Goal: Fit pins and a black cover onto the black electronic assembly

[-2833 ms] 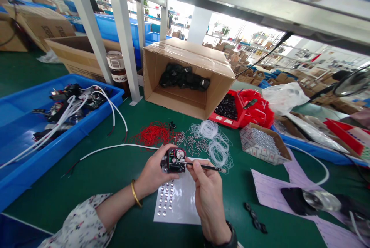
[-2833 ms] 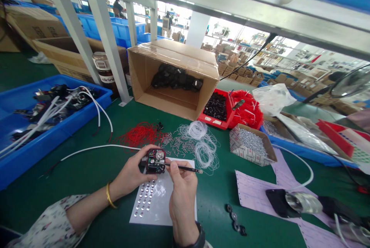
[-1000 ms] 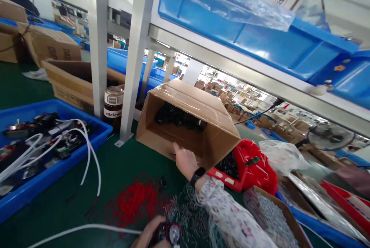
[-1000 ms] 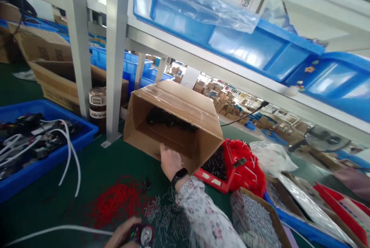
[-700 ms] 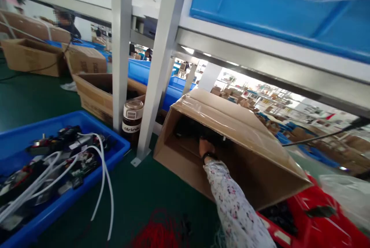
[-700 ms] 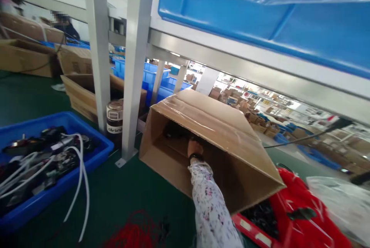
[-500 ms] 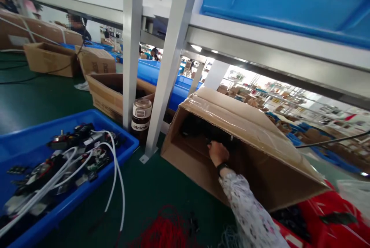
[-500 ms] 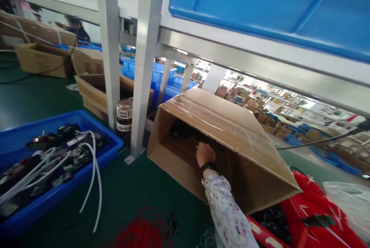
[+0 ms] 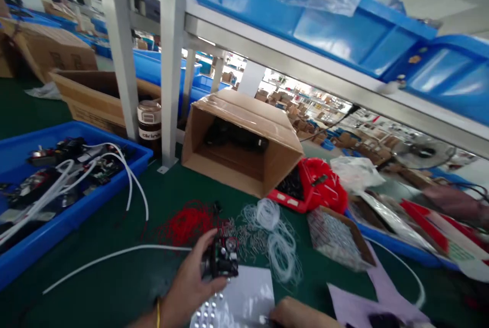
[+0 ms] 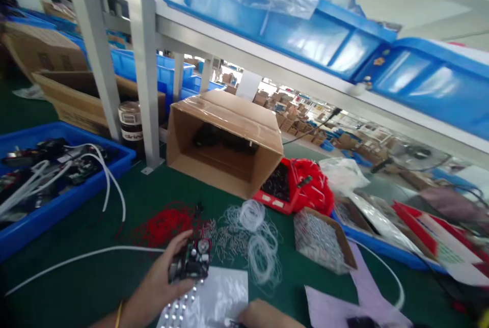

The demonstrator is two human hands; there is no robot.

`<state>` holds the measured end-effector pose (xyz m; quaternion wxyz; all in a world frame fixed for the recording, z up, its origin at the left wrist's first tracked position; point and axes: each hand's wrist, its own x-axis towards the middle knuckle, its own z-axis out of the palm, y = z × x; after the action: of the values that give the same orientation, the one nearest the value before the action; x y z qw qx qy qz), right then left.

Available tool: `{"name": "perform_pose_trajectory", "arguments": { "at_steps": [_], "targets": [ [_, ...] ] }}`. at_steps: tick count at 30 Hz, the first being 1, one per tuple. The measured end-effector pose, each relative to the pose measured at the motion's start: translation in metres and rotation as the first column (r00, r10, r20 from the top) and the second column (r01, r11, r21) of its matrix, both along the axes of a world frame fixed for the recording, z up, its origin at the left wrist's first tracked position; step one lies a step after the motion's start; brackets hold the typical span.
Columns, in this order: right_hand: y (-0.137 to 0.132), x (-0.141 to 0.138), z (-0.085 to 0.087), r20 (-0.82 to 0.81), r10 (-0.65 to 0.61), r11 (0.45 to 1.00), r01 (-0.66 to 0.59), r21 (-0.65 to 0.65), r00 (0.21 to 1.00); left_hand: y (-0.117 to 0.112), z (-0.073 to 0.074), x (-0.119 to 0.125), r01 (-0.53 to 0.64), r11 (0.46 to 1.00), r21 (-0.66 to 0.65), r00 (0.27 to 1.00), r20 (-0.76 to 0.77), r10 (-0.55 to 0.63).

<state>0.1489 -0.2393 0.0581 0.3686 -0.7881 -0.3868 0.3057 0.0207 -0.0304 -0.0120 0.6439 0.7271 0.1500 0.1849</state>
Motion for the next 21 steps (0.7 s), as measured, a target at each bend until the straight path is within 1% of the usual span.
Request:
{"name": "perform_pose_trajectory", "arguments": {
  "at_steps": [1, 2, 3, 4, 5, 6, 7, 9, 10, 11, 12, 13, 14, 15, 16, 17, 18, 19, 20, 21],
  "targets": [
    [-0.003, -0.01, 0.001, -0.007, 0.072, 0.994, -0.072, -0.086, 0.997, -0.001, 0.005, 0.001, 0.008, 0.999, -0.05, 1.0, 0.007, -0.008],
    [-0.005, -0.018, 0.001, 0.018, 0.103, 0.982, -0.099, -0.158, 0.995, -0.002, 0.011, 0.001, 0.012, 0.997, -0.082, 1.0, 0.018, -0.01],
    [-0.007, -0.026, 0.002, 0.088, 0.076, 0.977, -0.057, -0.206, 0.993, -0.003, 0.018, 0.001, 0.013, 0.995, -0.098, 1.0, 0.028, -0.011],
    [-0.008, -0.034, 0.001, 0.188, 0.022, 0.97, 0.025, -0.242, 0.982, -0.004, 0.023, 0.001, 0.01, 0.995, -0.103, 0.999, 0.038, -0.006],
    [-0.01, -0.043, -0.001, 0.287, -0.024, 0.955, 0.107, -0.276, 0.958, -0.005, 0.027, 0.0, 0.004, 0.995, -0.102, 0.999, 0.044, 0.0],
    [-0.011, -0.052, -0.006, 0.364, -0.042, 0.933, 0.167, -0.319, 0.931, -0.006, 0.03, -0.002, 0.0, 0.995, -0.096, 0.999, 0.044, 0.004],
    [-0.013, -0.063, -0.013, 0.42, -0.04, 0.906, 0.21, -0.367, 0.907, -0.008, 0.031, -0.004, -0.003, 0.996, -0.088, 0.999, 0.043, 0.006],
    [-0.017, -0.083, -0.029, 0.488, -0.003, 0.851, 0.259, -0.458, 0.873, -0.01, 0.029, -0.007, 0.003, 0.998, -0.068, 1.0, 0.029, -0.001],
    [-0.019, -0.091, -0.038, 0.512, 0.012, 0.833, 0.275, -0.48, 0.859, -0.011, 0.027, -0.008, 0.008, 0.999, -0.047, 1.0, 0.022, -0.007],
    [-0.021, -0.098, -0.044, 0.539, 0.009, 0.83, 0.294, -0.474, 0.843, -0.011, 0.025, -0.009, 0.012, 1.0, -0.014, 1.0, 0.014, -0.011],
    [-0.022, -0.101, -0.048, 0.563, -0.019, 0.843, 0.315, -0.435, 0.826, -0.012, 0.025, -0.011, 0.013, 0.999, 0.033, 1.0, 0.01, -0.013],
    [-0.024, -0.101, -0.049, 0.564, -0.074, 0.872, 0.328, -0.363, 0.822, -0.012, 0.025, -0.012, 0.012, 0.995, 0.095, 1.0, 0.012, -0.013],
    [-0.026, -0.098, -0.047, 0.512, -0.155, 0.905, 0.33, -0.27, 0.845, -0.013, 0.027, -0.013, 0.009, 0.985, 0.174, 1.0, 0.014, -0.012],
    [-0.028, -0.093, -0.043, 0.385, -0.258, 0.927, 0.34, -0.161, 0.886, -0.015, 0.03, -0.015, 0.008, 0.964, 0.267, 1.0, 0.018, -0.013],
    [-0.029, -0.086, -0.036, 0.167, -0.366, 0.924, 0.379, -0.05, 0.915, -0.017, 0.034, -0.016, 0.013, 0.931, 0.365, 1.0, 0.02, -0.022],
    [-0.03, -0.077, -0.029, -0.126, -0.441, 0.893, 0.448, 0.037, 0.889, -0.021, 0.038, -0.017, 0.024, 0.887, 0.461, 0.999, 0.019, -0.037],
    [-0.029, -0.069, -0.023, -0.432, -0.452, 0.843, 0.532, 0.081, 0.781, -0.025, 0.042, -0.018, 0.04, 0.835, 0.549, 0.998, 0.016, -0.058],
    [-0.027, -0.061, -0.019, -0.677, -0.405, 0.789, 0.609, 0.082, 0.615, -0.03, 0.045, -0.018, 0.053, 0.781, 0.622, 0.997, 0.013, -0.077],
    [-0.023, -0.055, -0.016, -0.83, -0.337, 0.742, 0.668, 0.057, 0.445, -0.035, 0.047, -0.019, 0.064, 0.731, 0.679, 0.995, 0.01, -0.097],
    [-0.019, -0.05, -0.016, -0.907, -0.281, 0.704, 0.71, 0.028, 0.314, -0.041, 0.049, -0.019, 0.073, 0.691, 0.72, 0.994, 0.007, -0.112]
  ]
}}
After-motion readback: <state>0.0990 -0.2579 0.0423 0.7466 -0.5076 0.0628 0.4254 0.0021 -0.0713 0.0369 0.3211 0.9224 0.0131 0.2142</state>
